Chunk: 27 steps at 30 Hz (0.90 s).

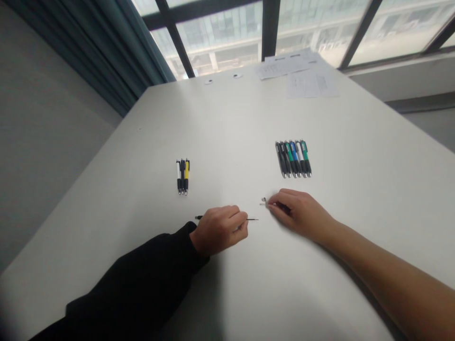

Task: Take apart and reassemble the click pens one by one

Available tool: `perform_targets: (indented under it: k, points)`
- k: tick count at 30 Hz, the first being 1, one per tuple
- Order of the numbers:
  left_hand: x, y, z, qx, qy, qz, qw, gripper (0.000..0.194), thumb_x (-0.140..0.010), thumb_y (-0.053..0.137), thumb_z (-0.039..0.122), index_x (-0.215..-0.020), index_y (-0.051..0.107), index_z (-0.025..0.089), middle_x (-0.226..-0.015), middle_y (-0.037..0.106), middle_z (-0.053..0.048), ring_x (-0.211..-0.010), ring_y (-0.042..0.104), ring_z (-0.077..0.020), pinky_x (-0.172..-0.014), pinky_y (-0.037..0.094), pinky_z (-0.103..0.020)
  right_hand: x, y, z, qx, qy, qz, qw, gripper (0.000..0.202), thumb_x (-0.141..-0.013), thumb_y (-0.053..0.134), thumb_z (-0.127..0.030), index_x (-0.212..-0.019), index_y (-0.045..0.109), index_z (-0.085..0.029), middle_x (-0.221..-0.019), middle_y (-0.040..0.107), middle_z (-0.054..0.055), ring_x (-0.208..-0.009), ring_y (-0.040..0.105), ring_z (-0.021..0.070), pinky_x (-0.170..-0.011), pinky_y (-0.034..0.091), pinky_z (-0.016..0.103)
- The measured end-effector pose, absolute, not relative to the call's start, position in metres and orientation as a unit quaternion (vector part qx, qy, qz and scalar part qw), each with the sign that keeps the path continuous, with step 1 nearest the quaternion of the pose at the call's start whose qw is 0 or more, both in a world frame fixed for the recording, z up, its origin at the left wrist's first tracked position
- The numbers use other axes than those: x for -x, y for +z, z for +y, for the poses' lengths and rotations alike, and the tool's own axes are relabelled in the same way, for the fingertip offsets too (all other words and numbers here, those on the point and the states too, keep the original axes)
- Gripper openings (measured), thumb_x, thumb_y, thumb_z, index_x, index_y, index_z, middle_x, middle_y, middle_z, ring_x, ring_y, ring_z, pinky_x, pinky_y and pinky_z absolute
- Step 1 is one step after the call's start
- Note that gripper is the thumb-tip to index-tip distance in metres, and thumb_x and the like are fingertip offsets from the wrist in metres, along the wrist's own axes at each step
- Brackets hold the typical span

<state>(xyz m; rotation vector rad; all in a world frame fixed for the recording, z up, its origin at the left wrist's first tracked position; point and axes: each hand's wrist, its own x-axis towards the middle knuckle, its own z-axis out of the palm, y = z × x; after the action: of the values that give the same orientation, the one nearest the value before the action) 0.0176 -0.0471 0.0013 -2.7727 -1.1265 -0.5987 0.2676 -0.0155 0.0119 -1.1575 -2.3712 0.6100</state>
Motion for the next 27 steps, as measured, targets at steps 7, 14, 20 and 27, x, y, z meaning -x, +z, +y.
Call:
perform_targets:
  k: [7,14,20,27]
  points:
    - [-0.0177,0.0009,-0.0466,0.910,-0.190,-0.367,0.040,0.018,-0.087,0.053,0.021,-0.069,0.055,0.020,-0.064,0.056,0.001,-0.057,0.054,-0.0135,-0.050,0.033,-0.031,-0.2657,0.0092,-0.0168,0.447,0.205,-0.841,0.225,0.014,-0.093,0.061,-0.030,-0.093,0.071,-0.021,-0.081,0.072,0.004,-0.068,0.065,0.0178,-0.066,0.050,0.030]
    - [-0.0174,0.0026,-0.0465,0.912,-0.187,-0.365,0.037,0.018,-0.087,0.053,0.021,-0.069,0.056,0.020,-0.065,0.057,0.001,-0.057,0.054,-0.0135,-0.051,0.033,-0.031,-0.2644,0.0085,-0.0161,0.464,0.200,-0.834,0.221,0.015,-0.093,0.061,-0.031,-0.091,0.071,-0.021,-0.080,0.072,0.005,-0.067,0.065,0.0185,-0.064,0.049,0.031]
    - [-0.0177,0.0031,-0.0471,0.911,-0.181,-0.369,0.033,0.018,-0.087,0.053,0.021,-0.069,0.056,0.020,-0.064,0.057,0.001,-0.057,0.055,-0.0131,-0.050,0.033,-0.031,-0.2646,0.0068,-0.0164,0.465,0.193,-0.833,0.228,0.015,-0.093,0.060,-0.030,-0.090,0.071,-0.021,-0.080,0.073,0.005,-0.067,0.066,0.0188,-0.065,0.050,0.032]
    - [-0.0177,0.0034,-0.0469,0.910,-0.187,-0.369,0.035,0.018,-0.087,0.054,0.021,-0.069,0.056,0.020,-0.064,0.056,0.001,-0.057,0.054,-0.0130,-0.051,0.034,-0.030,-0.2641,0.0079,-0.0166,0.463,0.191,-0.837,0.223,0.016,-0.094,0.059,-0.030,-0.090,0.071,-0.020,-0.079,0.072,0.005,-0.066,0.065,0.0183,-0.065,0.049,0.031]
